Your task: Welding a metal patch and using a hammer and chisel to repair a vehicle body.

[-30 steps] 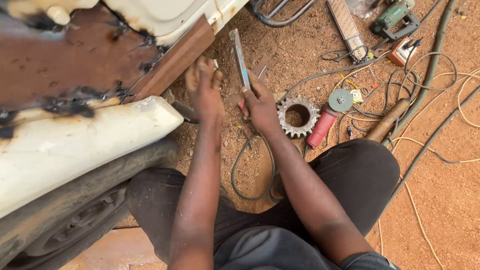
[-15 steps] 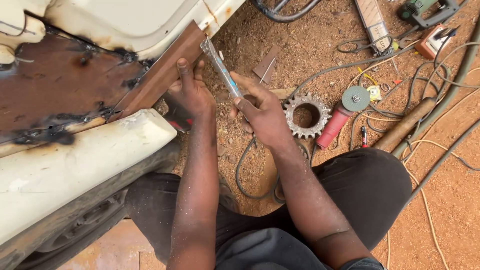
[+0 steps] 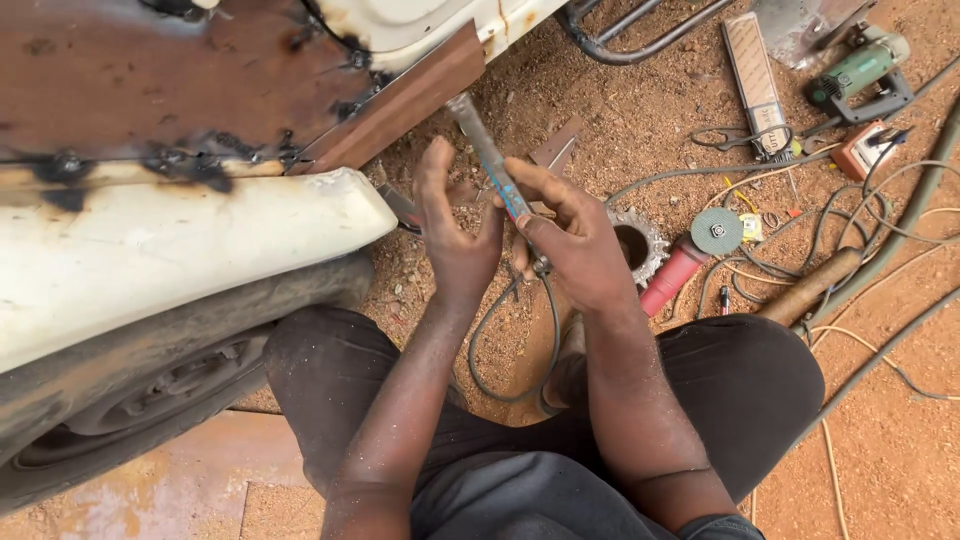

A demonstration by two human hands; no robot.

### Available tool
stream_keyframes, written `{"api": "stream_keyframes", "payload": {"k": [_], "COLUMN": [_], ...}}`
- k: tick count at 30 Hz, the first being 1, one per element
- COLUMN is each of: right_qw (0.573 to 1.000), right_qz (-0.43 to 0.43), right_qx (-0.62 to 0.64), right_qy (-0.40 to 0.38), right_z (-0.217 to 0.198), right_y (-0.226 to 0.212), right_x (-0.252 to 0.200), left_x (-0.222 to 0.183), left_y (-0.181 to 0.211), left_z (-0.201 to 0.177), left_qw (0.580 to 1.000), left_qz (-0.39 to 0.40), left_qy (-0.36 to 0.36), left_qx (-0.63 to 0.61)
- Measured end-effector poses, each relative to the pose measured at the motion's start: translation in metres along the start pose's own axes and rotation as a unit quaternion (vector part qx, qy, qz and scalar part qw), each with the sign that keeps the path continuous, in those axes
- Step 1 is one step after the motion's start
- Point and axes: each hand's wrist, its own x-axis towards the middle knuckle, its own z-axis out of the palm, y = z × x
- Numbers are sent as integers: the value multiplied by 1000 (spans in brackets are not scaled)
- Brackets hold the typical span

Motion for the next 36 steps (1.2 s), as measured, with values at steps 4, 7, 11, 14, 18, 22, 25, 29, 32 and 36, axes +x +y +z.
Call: {"api": "stream_keyframes", "payload": {"k": [4,7,11,14,18,22,25,29,32,36], "right_qw": [995,991,991,995,995,991,977,963,887,845], "right_qz": [-24,-48,-76,-74,-82,-98,-136,-101,54,170], "right_qx": [-93,-127,-111,-66,-42,-88,-149,-182,-353,-458], "right_qy": [-15,0,14,27,36,-34,-66,169,294,219], "right_z": [19,36,33,27,14,-27,-87,-161,-193,-169], "right_y": [-6,-12,0,22,50,49,53,118,253,284], "right_x": [-13,-17,-8,12,25,22,49,84,70,88], "left_x": [13,30,44,52,55,41,25,-15,-28,-15], "left_y": [21,24,16,2,-8,-12,-47,-81,-78,-72], "left_z": [-16,-28,-39,-44,-48,-47,-35,-26,-26,-23], "left_qw": [963,928,908,895,878,868,844,855,873,896], "left_qz": [177,262,302,306,321,333,368,252,133,-54], "left_qy": [-14,-42,-85,-110,-137,-192,-238,-374,-429,-427], "left_qx": [205,261,277,307,328,315,309,256,189,113]}}
